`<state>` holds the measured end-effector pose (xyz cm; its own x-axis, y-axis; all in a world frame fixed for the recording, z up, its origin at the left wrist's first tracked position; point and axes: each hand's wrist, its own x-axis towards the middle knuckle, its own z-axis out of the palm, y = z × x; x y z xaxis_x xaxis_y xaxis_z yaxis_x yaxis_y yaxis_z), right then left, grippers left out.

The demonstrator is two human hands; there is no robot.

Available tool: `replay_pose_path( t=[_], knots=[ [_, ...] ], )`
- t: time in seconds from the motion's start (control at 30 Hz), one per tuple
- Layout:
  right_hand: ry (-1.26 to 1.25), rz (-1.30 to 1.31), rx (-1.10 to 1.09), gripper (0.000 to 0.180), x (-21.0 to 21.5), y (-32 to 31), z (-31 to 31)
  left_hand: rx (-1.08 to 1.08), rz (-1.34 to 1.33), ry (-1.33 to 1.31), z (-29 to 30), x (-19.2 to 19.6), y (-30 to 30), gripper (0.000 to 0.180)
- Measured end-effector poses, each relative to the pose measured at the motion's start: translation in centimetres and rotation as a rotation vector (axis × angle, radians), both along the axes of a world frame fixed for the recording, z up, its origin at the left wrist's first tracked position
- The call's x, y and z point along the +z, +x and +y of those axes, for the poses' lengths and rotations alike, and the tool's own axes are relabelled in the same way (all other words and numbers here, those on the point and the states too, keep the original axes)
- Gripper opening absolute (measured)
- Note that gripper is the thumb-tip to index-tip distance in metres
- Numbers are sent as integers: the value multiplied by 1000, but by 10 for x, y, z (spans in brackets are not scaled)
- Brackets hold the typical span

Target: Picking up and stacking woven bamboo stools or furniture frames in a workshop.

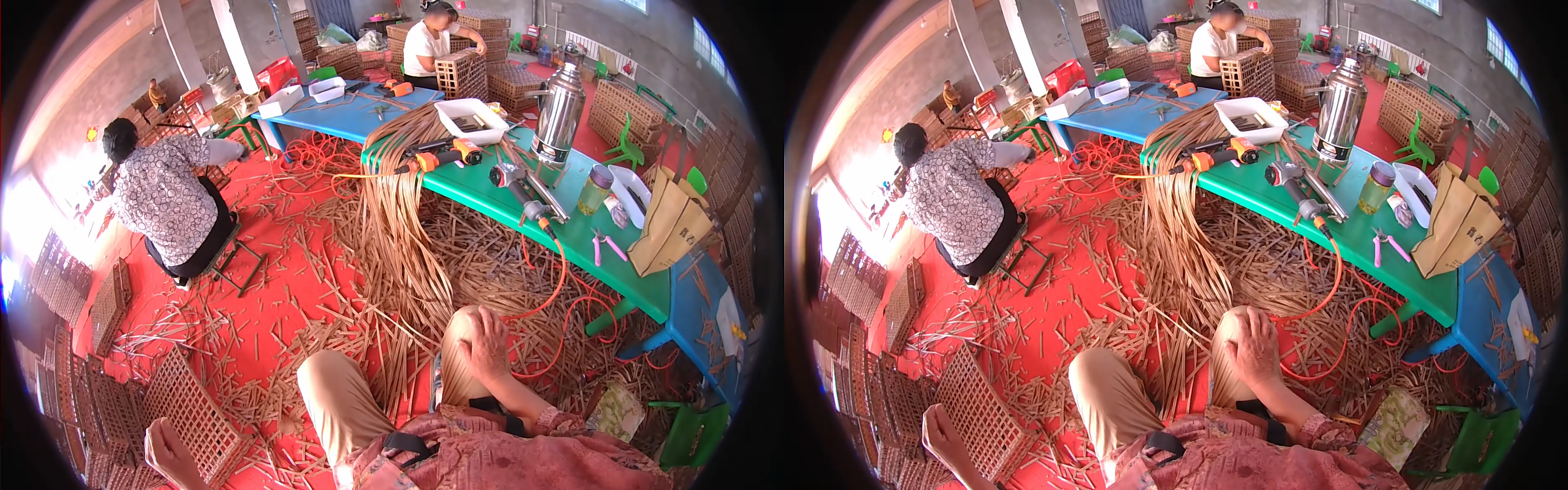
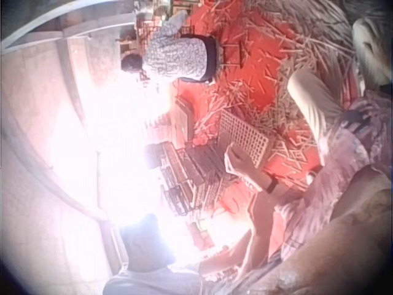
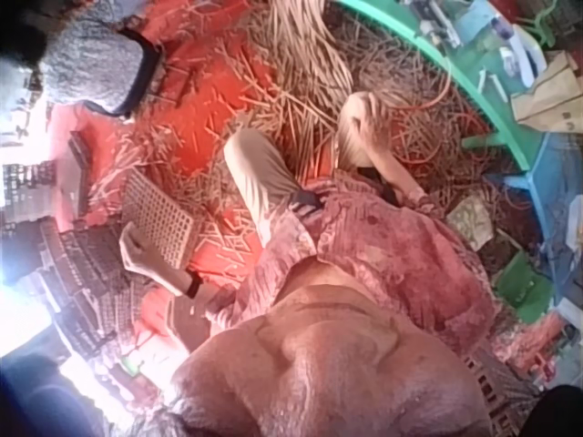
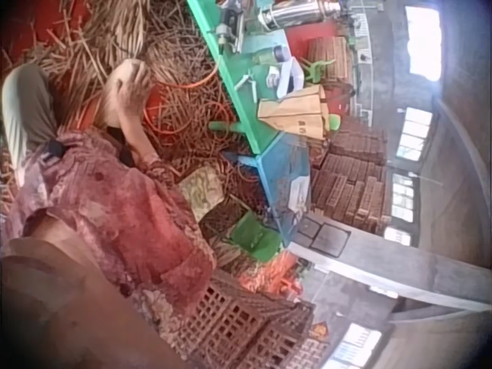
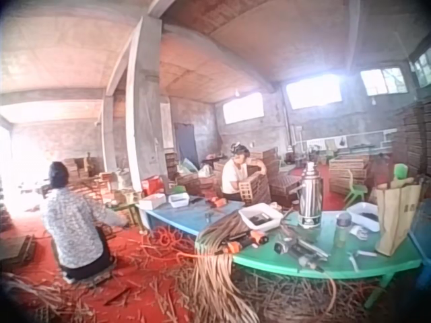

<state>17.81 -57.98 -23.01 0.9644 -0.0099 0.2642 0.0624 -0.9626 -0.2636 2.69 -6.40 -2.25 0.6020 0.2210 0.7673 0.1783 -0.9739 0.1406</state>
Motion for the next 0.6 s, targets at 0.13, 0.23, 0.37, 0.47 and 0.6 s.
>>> replay_pose_path(
  t=[0.13,0.23,0.37,0.47,0.6],
  knots=[
    [-2,-3,-3,65,0,1,0,-12,-7,2,2,-1,0,18],
    [-12,-2,0,65,1,1,1,10,25,1,3,-3,-1,18],
    [-24,-11,-7,66,0,0,1,-4,0,-5,1,-3,-3,18],
    [-22,-19,1,67,-3,0,0,13,-5,-28,2,-4,-4,18],
    [-20,-15,-7,68,-3,1,1,16,33,-28,4,-8,-1,19]
  ],
)
